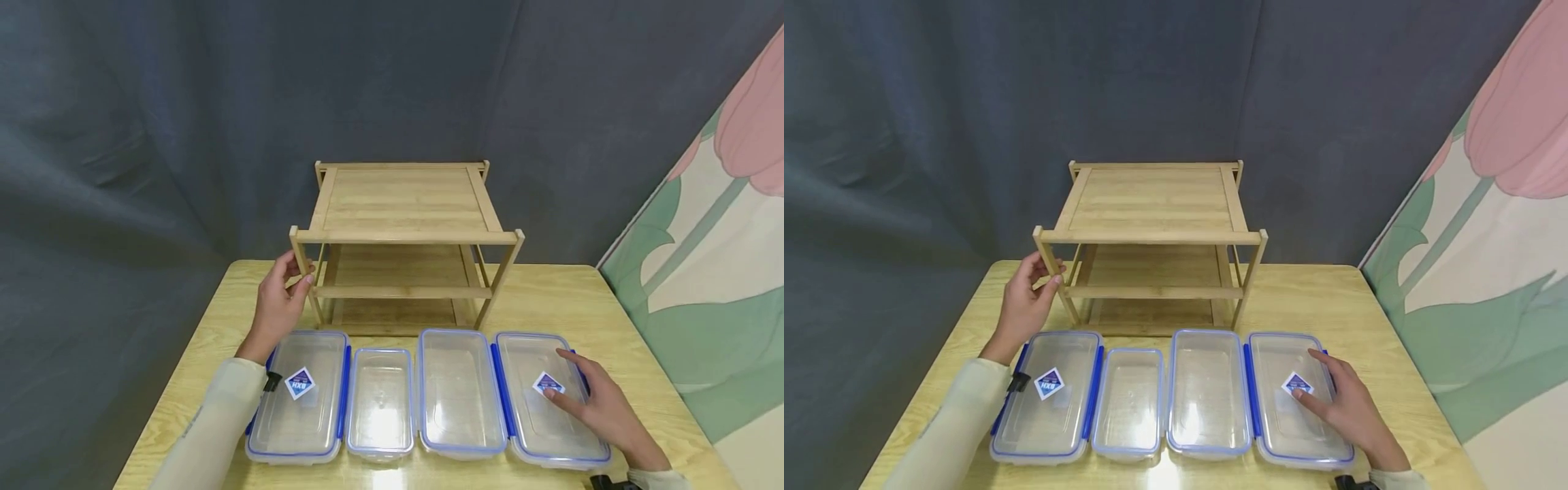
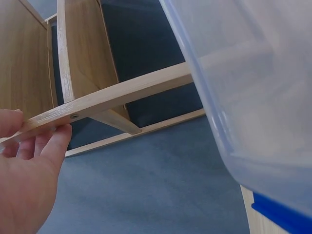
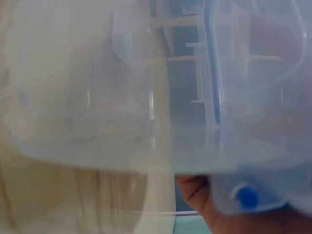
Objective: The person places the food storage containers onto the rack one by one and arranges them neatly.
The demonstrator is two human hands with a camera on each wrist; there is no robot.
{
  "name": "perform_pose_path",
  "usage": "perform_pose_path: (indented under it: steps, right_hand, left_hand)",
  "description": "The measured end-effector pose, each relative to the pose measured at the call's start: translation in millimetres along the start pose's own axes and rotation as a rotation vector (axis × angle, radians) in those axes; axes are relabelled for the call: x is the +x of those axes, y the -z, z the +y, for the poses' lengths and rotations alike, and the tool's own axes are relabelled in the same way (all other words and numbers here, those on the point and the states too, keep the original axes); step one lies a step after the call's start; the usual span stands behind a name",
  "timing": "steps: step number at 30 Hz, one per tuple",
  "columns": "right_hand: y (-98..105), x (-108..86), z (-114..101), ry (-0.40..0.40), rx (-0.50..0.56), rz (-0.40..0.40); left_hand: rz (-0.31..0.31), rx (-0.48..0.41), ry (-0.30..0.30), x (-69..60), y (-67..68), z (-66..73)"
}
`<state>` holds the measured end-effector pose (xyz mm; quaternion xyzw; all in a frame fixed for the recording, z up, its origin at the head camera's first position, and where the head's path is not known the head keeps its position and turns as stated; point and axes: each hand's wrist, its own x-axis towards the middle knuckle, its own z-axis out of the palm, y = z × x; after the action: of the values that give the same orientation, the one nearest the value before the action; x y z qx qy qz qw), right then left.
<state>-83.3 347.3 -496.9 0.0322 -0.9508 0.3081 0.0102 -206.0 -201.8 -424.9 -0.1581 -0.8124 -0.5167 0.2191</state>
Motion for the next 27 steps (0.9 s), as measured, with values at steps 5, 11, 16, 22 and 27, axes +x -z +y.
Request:
perform_pose_path:
  steps: [5, 11, 16, 22, 27]
  right_hand:
    - [0, -1.3, 5, -0.058, 0.031, -0.047]
    - [-1, 1.4, 11, -0.099, 0.116, -0.082]
    - [0, 2.3, 14, -0.179, 0.197, -0.138]
    - [-1, 3.1, 16, -0.203, 0.269, -0.159]
    - [-3, 3.1, 19, -0.221, 0.352, -0.167]
  left_hand:
    - [-0.001, -0.013, 0.018, -1.8, -2.3, -2.2]
    - [-0.001, -0.025, 0.022, -0.7, -1.3, -2.3]
    - [-0.007, -0.033, 0.016, 0.7, -1.1, -3.8]
    - [-0.004, -0.036, 0.009, 1.2, -1.1, -5.8]
    - [-0.008, -0.038, 0.017, 1.1, -0.8, -5.0]
